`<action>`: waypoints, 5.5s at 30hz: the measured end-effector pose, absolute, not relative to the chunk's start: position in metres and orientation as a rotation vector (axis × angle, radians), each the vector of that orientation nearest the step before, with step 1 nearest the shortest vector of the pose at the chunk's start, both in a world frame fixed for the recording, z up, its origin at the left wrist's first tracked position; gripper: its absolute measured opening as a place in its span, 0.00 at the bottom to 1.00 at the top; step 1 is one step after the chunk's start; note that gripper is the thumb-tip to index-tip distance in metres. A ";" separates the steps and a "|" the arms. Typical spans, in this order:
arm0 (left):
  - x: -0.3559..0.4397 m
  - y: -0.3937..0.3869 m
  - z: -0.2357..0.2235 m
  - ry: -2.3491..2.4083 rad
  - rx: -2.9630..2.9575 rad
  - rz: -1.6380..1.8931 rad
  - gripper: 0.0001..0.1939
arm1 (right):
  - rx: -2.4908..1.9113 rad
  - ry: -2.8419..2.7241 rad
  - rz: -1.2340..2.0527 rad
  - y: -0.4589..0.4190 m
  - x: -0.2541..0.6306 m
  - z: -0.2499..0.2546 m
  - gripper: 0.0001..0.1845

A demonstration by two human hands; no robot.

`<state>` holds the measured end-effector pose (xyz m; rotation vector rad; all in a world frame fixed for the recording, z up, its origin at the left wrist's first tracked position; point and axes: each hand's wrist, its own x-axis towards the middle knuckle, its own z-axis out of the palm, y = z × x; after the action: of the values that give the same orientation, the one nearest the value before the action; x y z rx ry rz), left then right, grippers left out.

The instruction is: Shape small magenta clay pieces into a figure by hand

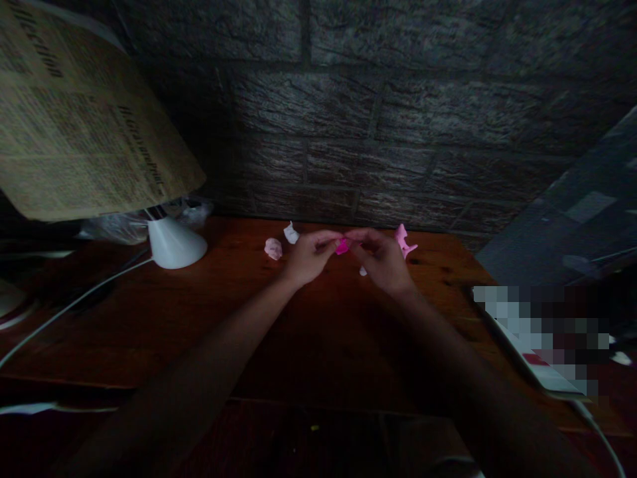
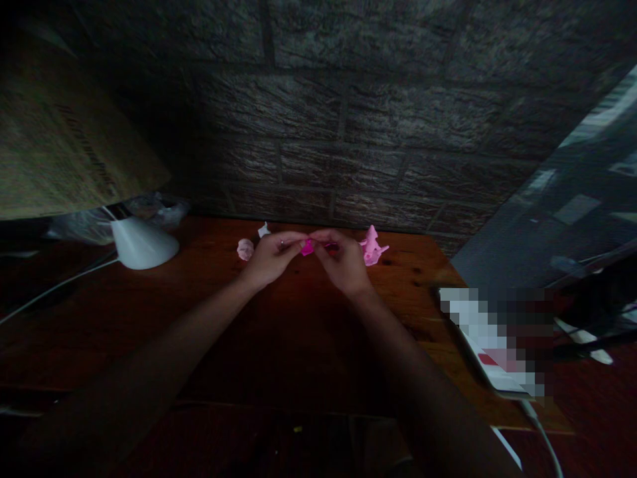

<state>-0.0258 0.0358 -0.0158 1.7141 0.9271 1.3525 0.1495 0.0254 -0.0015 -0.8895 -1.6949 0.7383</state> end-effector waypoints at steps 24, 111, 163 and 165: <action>-0.027 0.029 -0.009 1.086 1.806 1.491 0.04 | -0.970 -1.550 0.959 0.029 0.154 -0.002 0.19; -0.020 0.030 -0.014 0.942 1.621 1.375 0.12 | -0.984 -1.703 0.794 0.022 0.145 -0.005 0.16; -0.020 0.028 -0.015 1.235 1.678 1.423 0.07 | -1.085 -1.670 0.717 0.017 0.140 -0.004 0.13; -0.019 0.029 -0.015 1.227 1.558 1.400 0.07 | -1.045 -1.704 0.777 0.017 0.139 -0.004 0.14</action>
<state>-0.0190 0.0293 -0.0152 1.5581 1.2272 1.4004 0.1395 0.0172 -0.0044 -1.0454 -1.7039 0.7768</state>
